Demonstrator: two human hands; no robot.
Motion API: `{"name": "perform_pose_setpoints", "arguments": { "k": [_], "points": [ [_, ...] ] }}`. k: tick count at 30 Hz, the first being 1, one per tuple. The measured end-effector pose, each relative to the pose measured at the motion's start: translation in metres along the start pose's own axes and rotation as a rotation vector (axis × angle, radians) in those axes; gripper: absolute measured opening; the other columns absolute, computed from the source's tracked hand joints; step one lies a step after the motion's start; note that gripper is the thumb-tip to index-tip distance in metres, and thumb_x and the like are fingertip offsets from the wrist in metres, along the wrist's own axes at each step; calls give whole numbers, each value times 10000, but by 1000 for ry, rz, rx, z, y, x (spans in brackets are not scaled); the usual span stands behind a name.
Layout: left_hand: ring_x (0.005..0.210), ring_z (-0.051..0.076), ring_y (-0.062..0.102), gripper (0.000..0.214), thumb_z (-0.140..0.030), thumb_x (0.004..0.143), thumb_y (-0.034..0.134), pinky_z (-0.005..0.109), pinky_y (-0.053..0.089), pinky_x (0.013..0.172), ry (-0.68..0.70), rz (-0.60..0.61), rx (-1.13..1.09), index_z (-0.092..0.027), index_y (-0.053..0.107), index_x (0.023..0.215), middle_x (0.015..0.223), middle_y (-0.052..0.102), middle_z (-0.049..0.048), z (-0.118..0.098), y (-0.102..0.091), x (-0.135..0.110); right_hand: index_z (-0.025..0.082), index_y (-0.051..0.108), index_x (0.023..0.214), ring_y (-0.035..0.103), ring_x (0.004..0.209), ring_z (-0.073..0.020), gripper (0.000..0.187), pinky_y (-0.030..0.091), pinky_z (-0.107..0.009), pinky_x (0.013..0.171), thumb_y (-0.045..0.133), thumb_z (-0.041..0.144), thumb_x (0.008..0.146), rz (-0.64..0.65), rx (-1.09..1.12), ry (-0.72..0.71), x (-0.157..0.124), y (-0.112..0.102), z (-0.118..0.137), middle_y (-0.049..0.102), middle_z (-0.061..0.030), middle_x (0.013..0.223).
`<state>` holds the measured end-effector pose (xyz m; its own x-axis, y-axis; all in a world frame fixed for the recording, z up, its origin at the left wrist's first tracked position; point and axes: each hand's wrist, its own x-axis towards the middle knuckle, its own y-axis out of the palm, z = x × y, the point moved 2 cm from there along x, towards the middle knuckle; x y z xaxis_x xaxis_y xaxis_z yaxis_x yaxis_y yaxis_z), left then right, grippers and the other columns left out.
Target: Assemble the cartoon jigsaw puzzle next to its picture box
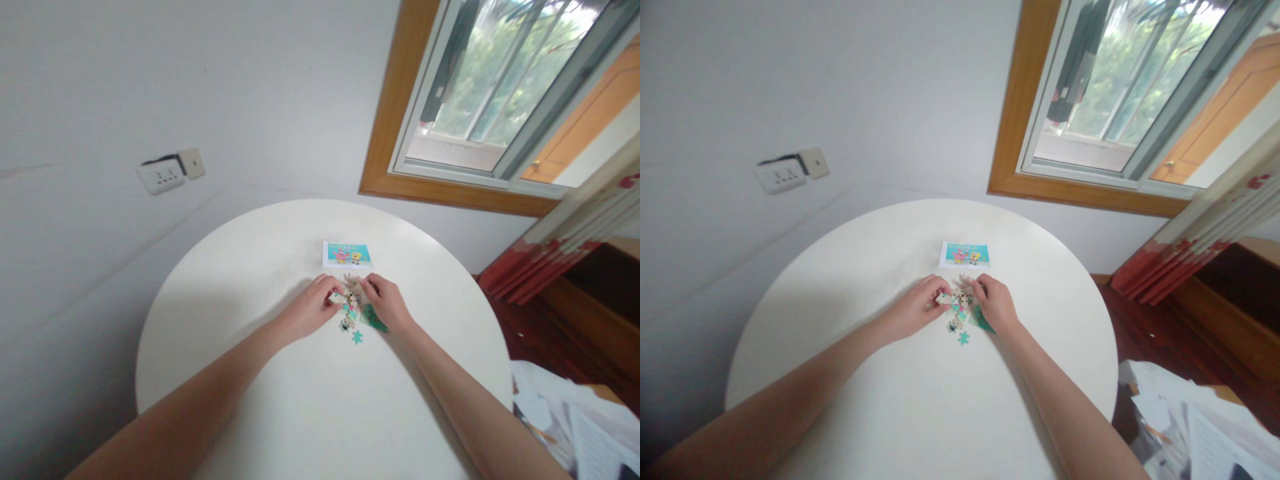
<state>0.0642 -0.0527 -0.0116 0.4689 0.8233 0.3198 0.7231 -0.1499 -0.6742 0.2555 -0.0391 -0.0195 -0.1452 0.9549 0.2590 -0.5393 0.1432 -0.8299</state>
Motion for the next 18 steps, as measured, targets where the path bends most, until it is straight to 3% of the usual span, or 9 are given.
{"name": "perform_pose_setpoints", "arguments": {
  "k": [5, 9, 12, 15, 18],
  "points": [
    [897, 155, 561, 197, -130, 792, 528, 243, 504, 700, -33, 8, -97, -198, 556, 975, 1022, 556, 36, 1, -1, 4, 163, 654, 823, 567, 777, -149, 281, 414, -244, 726, 435, 305, 928, 87, 42, -128, 2, -17, -8, 624, -39, 799],
    [845, 134, 596, 281, -130, 830, 479, 237, 519, 690, -46, 60, -102, -206, 560, 1088, 1084, 560, 43, 4, 1, 3, 174, 701, 933, 571, 926, -158, 219, 414, -277, 870, 488, 171, 882, 229, 26, -273, -5, -34, -3, 651, -72, 957],
    [879, 146, 600, 272, -170, 883, 465, 275, 500, 804, 5, 89, 53, -224, 572, 1127, 1090, 588, 35, 4, -2, 3, 218, 711, 994, 551, 974, -192, 200, 401, -329, 909, 590, 246, 836, 297, -100, -274, -14, -46, 0, 650, -70, 996],
    [1024, 200, 553, 228, -255, 901, 512, 336, 428, 937, 111, 124, 258, -235, 606, 1108, 1100, 599, 48, 2, -7, 2, 262, 692, 1064, 530, 988, -223, 340, 406, -349, 884, 699, 367, 741, 376, -222, -246, -24, -51, 2, 618, -75, 1032],
    [1067, 244, 502, 254, -361, 844, 619, 376, 403, 940, 159, 151, 423, -250, 633, 1072, 1115, 560, 63, 0, -9, 0, 251, 683, 1064, 518, 980, -233, 382, 402, -344, 862, 712, 403, 715, 399, -302, -218, -28, -52, 3, 596, -86, 1024]
  ]
}}
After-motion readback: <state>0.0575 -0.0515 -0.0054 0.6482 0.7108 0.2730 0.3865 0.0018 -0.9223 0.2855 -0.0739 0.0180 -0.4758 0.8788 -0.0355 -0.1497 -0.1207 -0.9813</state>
